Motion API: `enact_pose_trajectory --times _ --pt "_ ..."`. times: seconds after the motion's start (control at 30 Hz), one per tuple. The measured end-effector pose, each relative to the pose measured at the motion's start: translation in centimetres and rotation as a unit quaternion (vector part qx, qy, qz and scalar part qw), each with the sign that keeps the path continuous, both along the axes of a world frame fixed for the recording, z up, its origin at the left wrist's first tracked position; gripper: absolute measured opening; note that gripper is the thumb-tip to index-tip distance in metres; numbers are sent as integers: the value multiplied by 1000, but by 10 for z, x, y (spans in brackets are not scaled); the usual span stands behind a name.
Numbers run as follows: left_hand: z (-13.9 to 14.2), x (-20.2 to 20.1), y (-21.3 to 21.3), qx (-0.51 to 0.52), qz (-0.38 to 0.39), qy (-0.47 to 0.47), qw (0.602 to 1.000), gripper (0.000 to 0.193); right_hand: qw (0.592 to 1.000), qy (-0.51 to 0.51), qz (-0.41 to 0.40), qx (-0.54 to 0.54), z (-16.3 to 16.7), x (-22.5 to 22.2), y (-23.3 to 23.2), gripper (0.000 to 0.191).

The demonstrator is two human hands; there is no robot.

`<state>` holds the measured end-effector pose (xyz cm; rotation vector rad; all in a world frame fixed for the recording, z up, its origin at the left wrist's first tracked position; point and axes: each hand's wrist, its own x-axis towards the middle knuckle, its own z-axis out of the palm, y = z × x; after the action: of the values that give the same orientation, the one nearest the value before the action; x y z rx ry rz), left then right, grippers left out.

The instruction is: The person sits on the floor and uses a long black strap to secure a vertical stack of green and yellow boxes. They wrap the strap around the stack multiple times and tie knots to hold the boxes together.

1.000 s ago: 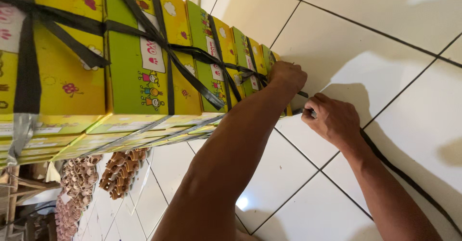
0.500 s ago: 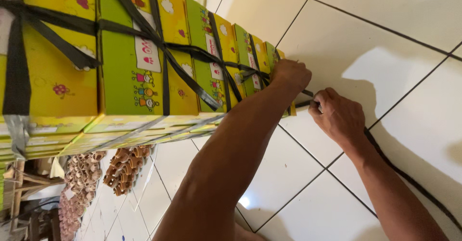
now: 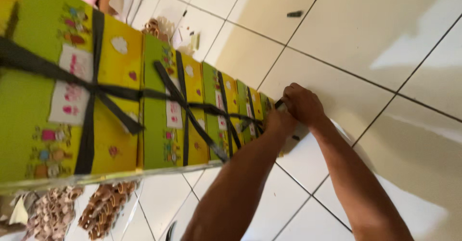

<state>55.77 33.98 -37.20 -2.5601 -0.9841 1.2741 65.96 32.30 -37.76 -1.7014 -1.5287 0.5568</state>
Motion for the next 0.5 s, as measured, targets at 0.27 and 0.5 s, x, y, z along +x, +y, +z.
enact_pose_trajectory --times 0.27,0.5 --pt "-2 9 -5 13 -7 -16 1000 21 997 -3 -2 -73 -10 12 -13 17" --pt "61 12 -78 17 -83 -169 982 20 986 13 23 -163 64 29 -50 24"
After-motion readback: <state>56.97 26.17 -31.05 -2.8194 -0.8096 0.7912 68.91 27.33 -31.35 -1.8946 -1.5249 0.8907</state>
